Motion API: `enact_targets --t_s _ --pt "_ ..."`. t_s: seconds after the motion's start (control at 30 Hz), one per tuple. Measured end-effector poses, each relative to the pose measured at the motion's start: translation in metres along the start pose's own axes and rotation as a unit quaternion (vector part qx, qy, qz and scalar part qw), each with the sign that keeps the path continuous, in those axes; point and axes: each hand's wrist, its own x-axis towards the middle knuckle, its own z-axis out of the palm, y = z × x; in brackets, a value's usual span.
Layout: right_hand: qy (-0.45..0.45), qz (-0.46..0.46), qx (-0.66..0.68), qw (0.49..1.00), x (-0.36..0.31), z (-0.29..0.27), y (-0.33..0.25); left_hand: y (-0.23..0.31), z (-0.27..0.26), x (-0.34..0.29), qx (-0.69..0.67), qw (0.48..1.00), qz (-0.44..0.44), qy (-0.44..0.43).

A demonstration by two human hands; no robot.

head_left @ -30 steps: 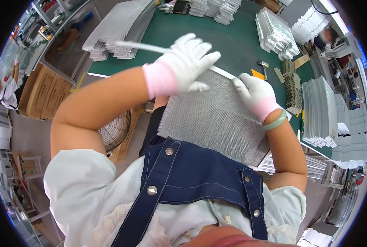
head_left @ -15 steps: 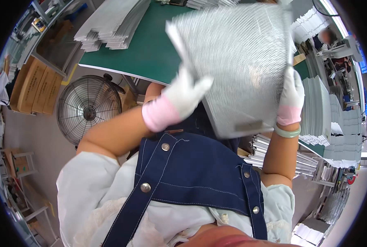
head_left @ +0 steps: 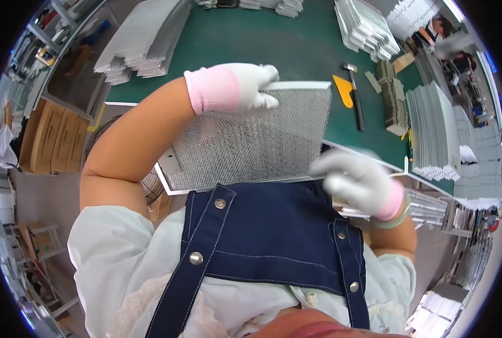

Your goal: The person assembles metal mesh frames by placing a mesh sheet into a frame, securing it with a handheld press tool, and using a hammer to tap the edges. The person handles multiple frames sequentially, stacking the finished units on the table.

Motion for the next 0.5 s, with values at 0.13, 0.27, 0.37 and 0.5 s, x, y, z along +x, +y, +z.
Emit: enact_targets --t_s 0.13,0.27,0.37,0.5 --pt "0.286 -0.25 -0.448 0.809 0.065 -0.027 0.017 0.019 0.011 0.013 0.014 0.999 0.019 -0.04" --pt "0.166 -0.131 -0.469 0.857 0.101 -0.023 0.085 -0.006 0.034 0.023 0.031 0.997 0.067 0.006" --pt "0.156 -0.11 -0.497 0.847 0.109 -0.015 0.095 -0.015 0.047 0.019 0.031 0.993 0.085 0.077" --pt "0.133 -0.065 -0.458 0.877 0.11 -0.019 0.102 -0.025 0.064 0.012 0.139 0.979 0.046 0.143"
